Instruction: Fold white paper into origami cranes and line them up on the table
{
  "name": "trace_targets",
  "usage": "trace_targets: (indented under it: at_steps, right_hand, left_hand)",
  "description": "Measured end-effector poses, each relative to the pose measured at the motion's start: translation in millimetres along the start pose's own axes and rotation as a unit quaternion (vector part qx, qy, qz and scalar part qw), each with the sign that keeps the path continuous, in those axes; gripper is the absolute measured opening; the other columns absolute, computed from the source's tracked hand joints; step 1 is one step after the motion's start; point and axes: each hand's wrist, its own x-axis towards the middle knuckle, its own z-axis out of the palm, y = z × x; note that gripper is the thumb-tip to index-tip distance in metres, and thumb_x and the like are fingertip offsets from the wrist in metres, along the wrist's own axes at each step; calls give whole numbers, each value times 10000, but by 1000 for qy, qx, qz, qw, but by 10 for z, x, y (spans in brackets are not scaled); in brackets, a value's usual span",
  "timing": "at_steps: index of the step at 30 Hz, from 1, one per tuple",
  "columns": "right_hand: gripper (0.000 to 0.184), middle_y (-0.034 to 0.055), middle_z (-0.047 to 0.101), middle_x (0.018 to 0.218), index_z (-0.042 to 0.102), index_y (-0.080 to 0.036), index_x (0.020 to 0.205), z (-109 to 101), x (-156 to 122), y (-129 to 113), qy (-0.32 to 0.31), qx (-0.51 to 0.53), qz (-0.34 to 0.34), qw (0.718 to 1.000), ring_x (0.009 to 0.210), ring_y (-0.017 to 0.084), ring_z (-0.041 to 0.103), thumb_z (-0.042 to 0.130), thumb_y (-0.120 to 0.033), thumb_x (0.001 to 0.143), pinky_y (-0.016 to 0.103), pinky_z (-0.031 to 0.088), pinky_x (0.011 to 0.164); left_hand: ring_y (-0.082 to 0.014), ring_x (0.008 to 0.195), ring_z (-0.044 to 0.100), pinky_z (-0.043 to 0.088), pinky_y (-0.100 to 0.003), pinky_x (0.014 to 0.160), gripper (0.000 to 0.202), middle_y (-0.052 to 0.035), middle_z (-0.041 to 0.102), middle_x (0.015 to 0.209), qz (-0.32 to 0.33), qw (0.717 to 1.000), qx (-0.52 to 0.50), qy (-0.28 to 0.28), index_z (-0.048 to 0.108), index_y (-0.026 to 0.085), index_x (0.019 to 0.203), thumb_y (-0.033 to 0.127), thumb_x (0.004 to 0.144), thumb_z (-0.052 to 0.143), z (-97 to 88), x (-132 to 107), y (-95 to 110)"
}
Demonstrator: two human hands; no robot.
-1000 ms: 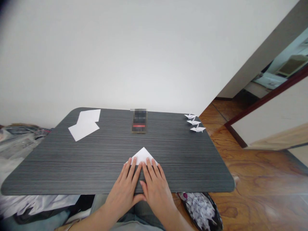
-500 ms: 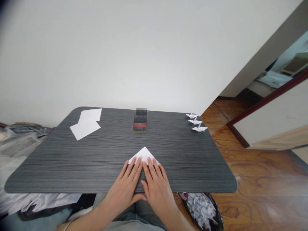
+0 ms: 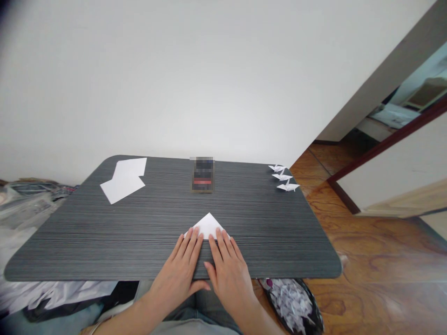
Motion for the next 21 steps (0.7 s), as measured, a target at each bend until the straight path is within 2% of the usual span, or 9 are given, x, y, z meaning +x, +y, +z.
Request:
trace_targets:
  at_steps: [8, 21]
  right_hand:
    - [515, 119, 359, 1387, 324, -115, 1339, 8, -80, 62, -4, -10, 25, 1000, 1279, 251, 309, 397, -348, 884, 416, 332, 998]
    - [515, 119, 393, 1363, 304, -102, 1339, -18, -232, 205, 21, -44, 42, 998, 1243, 228, 376, 385, -339, 890, 430, 231, 1029]
  left_hand:
    - [-329, 1290, 267, 302, -467, 1018, 1004, -236, 332, 1371, -12, 1000, 13, 14, 342, -14, 1299, 730, 628, 397, -14, -68, -87]
    - [-325, 1295, 262, 278, -484, 1023, 976, -243, 339, 1366, -32, 997, 54, 43, 348, -20, 1296, 730, 673, 326, 0, -225, -236]
